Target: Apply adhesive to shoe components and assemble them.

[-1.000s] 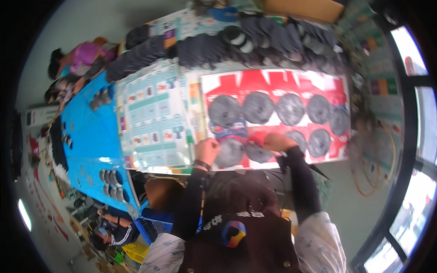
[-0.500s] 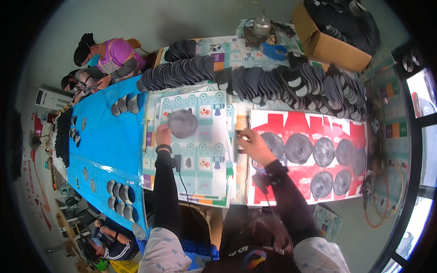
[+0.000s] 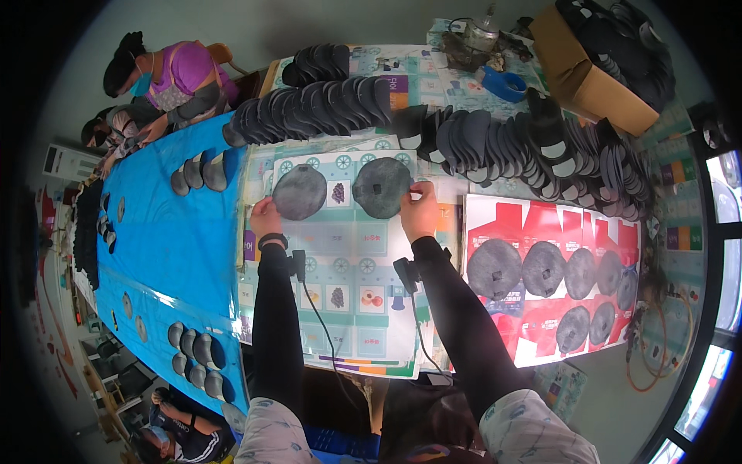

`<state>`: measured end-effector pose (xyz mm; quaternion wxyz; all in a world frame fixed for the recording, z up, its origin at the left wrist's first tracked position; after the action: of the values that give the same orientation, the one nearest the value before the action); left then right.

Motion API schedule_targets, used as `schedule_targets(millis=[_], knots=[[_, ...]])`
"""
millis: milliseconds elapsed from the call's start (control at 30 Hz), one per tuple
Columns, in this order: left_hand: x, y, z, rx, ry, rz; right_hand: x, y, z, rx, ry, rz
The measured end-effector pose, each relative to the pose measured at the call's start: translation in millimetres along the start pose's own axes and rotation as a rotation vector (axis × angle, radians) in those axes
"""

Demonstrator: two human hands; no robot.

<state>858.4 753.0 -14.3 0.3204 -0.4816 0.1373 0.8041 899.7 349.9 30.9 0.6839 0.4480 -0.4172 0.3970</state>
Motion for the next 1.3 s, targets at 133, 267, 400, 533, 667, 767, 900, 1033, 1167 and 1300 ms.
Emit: schedule_targets(millis=[133,267,400,533,667,767,900,1033,1167,1300], knots=[[-6.3,-0.2,2.7,0.005,-0.159,-0.200,6.3,8.0,6.8,-0.087,0.217,0.253],[-7.5,0.5,0.5,0.031,-0.022,-0.116,15.3,13.4,10.0,-0.029,0.332,0.275],[-19.9,8.8,3.1,0.011,-0.027,-0.110,16.8,14.4,11.9,0.023,0.365,0.354],[-37.2,13.7,3.3,0.011,-0.073,-0.192,13.4,11.1,18.1,0.005,0.379,0.402],[-43.2,14.6,4.0,-0.033,-0.046,-0.268,12.7,9.2,22.3,0.043,0.367,0.378],[-35.9,12.4,4.6,-0.022,-0.173,-0.276,15.6,11.3,24.4,0.060,0.333,0.344],[-20.0,5.6,4.9,-0.063,-0.257,-0.285,26.4,22.9,28.1,-0.004,0.325,0.397],[-12.8,1.3,0.4,-0.033,-0.305,-0.263,42.8,53.0,7.9,0.099,0.439,0.575],[-14.7,2.9,1.1,0.002,-0.323,-0.166,50.1,79.0,-69.2,0.481,0.562,0.464],[-9.3,1.0,1.8,0.000,-0.292,-0.179,46.5,85.5,-123.3,0.565,0.766,0.443]])
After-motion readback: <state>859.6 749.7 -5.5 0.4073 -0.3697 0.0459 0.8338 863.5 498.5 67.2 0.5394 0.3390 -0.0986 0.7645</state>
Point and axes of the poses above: each hand's wrist, its own y-axis away from the middle knuckle, its own z-axis out of the back of the hand, x = y × z, the point moved 3 cm from there along -y, towards the middle knuckle, and after that the axes turned 5 degrees about -z, right-handed, at the moved point
